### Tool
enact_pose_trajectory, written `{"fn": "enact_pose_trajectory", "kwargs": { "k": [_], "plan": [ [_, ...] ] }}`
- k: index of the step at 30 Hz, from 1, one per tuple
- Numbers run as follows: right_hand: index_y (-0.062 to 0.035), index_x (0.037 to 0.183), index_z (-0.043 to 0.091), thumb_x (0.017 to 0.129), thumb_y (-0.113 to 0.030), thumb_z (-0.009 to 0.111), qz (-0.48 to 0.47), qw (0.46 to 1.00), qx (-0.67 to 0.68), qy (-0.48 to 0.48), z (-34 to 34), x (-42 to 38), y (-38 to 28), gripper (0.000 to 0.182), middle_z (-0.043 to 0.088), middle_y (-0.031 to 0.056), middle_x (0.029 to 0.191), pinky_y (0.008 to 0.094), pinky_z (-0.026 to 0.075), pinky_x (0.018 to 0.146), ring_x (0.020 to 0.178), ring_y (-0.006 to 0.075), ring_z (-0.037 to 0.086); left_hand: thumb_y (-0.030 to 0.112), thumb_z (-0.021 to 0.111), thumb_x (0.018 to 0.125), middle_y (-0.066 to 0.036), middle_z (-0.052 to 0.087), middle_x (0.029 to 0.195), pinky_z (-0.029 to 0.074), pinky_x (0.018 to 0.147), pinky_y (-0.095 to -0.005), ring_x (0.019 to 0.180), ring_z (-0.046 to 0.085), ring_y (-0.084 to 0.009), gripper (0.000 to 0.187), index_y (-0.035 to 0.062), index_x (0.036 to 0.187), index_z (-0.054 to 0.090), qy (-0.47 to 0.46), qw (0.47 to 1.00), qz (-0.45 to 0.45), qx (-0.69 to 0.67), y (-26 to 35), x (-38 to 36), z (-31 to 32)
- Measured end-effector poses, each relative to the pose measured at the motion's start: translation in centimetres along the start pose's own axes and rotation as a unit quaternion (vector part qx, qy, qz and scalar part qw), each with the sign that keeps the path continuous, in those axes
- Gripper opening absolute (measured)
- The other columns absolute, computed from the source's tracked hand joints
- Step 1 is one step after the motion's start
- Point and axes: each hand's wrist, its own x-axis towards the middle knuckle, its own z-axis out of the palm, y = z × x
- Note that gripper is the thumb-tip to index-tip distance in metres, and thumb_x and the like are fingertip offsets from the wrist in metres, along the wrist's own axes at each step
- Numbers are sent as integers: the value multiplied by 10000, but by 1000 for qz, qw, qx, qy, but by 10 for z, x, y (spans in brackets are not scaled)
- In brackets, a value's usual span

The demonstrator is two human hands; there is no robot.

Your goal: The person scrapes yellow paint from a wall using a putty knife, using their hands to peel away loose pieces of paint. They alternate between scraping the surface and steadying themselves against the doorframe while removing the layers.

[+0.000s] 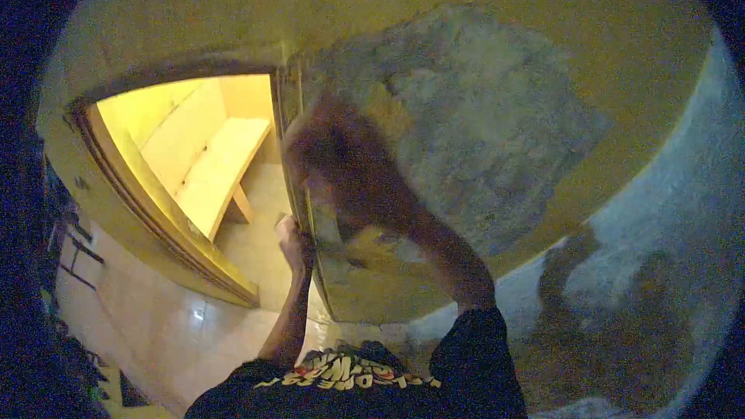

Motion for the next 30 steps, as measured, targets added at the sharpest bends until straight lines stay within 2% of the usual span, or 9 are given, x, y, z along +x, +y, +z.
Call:
{"fn": "enact_pose_trajectory", "kwargs": {
  "k": [2,5,13,15,16,17,22,25,30],
  "plan": [
    [-57,774,508,882,-171,560,13,980,-175,-99,6,-10,20,165,529,89,724,318,450,609,660,184,549,268,530,829,-110,550,937,419,807,-355,879,539,-235,333,-16,1000,497,150,940,-134,-275,47,20,-33],
    [-28,795,535,792,-197,646,-41,963,-209,-162,29,-23,13,202,525,159,975,371,449,743,893,306,553,274,646,717,-87,521,1057,398,868,-312,974,507,-189,523,10,1133,470,-113,893,-191,-391,136,49,-112],
    [-19,920,565,750,-250,676,-99,917,-336,-192,37,-31,-4,308,437,202,1199,436,387,896,1064,373,473,155,607,757,-44,516,811,414,731,-351,770,518,-222,271,38,986,522,-213,969,13,-122,142,48,-127],
    [4,946,569,784,-319,646,-183,865,-465,-50,19,-35,-20,370,393,217,1287,443,367,933,1125,385,439,180,580,786,-36,495,759,401,713,-369,721,496,-216,214,50,945,520,-176,977,42,-114,147,74,-109],
    [13,983,569,813,-351,610,-172,847,-503,-13,6,-44,-37,404,367,223,1321,447,357,948,1149,381,428,245,515,829,-23,432,683,360,667,-372,660,427,-191,176,76,869,488,-199,856,13,-476,167,96,-103],
    [22,1020,570,842,-383,574,-158,827,-539,24,-11,-58,-53,443,340,228,1355,451,346,962,1173,376,418,311,450,872,-10,369,608,320,621,-374,600,358,-166,222,103,793,456,-223,606,-33,-763,187,118,-96],
    [-24,1095,572,918,-444,393,-223,683,-604,344,-104,-120,-14,490,343,229,1361,457,328,991,1209,379,399,521,503,766,0,462,578,372,536,-328,600,463,-155,388,158,637,457,-167,641,149,-734,234,198,-124],
    [-44,1169,528,932,-417,352,-118,610,-676,395,-145,-132,25,476,318,230,1376,472,299,1012,1247,386,350,504,415,856,36,242,502,248,426,-287,435,210,-112,462,196,535,290,-87,575,202,-788,257,203,-128],
    [-60,1302,403,931,-360,359,-163,579,-718,351,-161,-149,39,479,260,226,1406,519,216,1041,1296,414,244,479,409,866,57,293,450,241,387,-270,380,212,-88,459,209,507,313,34,614,197,-764,261,194,-71]
  ]
}}
